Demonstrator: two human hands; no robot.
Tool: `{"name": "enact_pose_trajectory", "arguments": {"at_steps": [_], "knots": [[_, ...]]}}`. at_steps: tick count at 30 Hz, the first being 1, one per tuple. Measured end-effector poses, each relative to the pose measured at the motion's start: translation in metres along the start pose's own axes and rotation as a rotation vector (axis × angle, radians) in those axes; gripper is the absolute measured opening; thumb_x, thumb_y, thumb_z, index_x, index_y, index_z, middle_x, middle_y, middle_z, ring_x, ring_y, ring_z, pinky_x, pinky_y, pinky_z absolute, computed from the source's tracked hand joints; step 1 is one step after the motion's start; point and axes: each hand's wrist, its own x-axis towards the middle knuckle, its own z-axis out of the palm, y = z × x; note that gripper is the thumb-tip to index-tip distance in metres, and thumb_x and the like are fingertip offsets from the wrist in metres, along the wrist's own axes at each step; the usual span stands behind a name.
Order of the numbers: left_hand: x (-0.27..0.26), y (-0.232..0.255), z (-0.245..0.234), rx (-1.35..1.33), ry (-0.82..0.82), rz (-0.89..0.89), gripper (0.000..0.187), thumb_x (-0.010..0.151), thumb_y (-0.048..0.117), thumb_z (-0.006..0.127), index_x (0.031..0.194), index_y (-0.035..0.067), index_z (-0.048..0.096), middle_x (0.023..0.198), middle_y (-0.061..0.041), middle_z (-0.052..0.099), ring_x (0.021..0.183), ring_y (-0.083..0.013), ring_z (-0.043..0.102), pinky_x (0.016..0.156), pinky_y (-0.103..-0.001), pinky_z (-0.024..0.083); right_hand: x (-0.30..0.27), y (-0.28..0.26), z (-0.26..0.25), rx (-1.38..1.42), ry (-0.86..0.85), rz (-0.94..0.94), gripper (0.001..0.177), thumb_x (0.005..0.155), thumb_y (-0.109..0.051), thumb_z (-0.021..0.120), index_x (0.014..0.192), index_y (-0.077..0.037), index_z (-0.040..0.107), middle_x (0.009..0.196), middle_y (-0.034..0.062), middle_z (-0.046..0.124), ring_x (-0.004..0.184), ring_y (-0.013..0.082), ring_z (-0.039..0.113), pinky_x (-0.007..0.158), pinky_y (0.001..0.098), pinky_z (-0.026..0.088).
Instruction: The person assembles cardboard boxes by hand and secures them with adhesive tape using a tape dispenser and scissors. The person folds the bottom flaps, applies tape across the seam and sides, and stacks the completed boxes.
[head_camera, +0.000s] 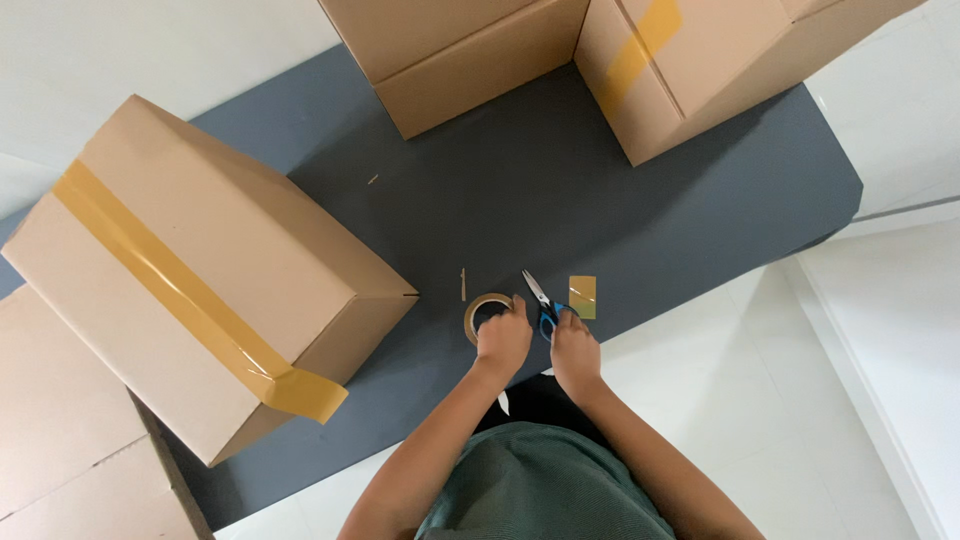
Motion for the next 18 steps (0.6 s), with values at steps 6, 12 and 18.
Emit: {"name": "enact_pose_trajectory", "arguments": {"at_steps": [6,12,18], "knots": [[-0.015,0.015,-0.044,0.349,0.169,0.063,0.065,0.081,0.028,0.061,0.135,0.002,0.037,0.058,-0.006,0.059,0.050,-0.0156,0.058,0.042,-0.026,0.045,-0.011,-0.006,-0.018,-0.022,0.049,0.029,0.027,0.091,-0.014,0.039,0.114,-0.003,0.047,0.098,0.0110,0.058,0.086,0.0264,0.065,0.068,0.0366,0.056],[-0.067,0.004,-0.072,-0.103,0.401,0.138,0.019,0.079,0.025,0.064,0.090,0.013,0.054,0.079,0.000,0.051,0.064,-0.0210,0.061,0.054,-0.032,0.052,-0.025,-0.025,-0.054,0.584,0.252,-0.018,0.016,0.085,-0.013,0.056,0.100,-0.011,0.061,0.089,0.0120,0.065,0.084,0.0291,0.064,0.068,0.0356,0.054],[-0.150,-0.039,-0.069,-0.783,0.493,-0.255,0.025,0.066,0.028,0.078,0.070,0.016,0.057,0.064,0.003,0.053,0.063,-0.0158,0.062,0.060,-0.026,0.051,-0.040,-0.082,-0.075,1.074,0.025,-0.093,0.010,0.084,-0.004,0.056,0.092,-0.004,0.063,0.075,0.0117,0.066,0.062,0.0173,0.064,0.057,0.0259,0.056]]}}
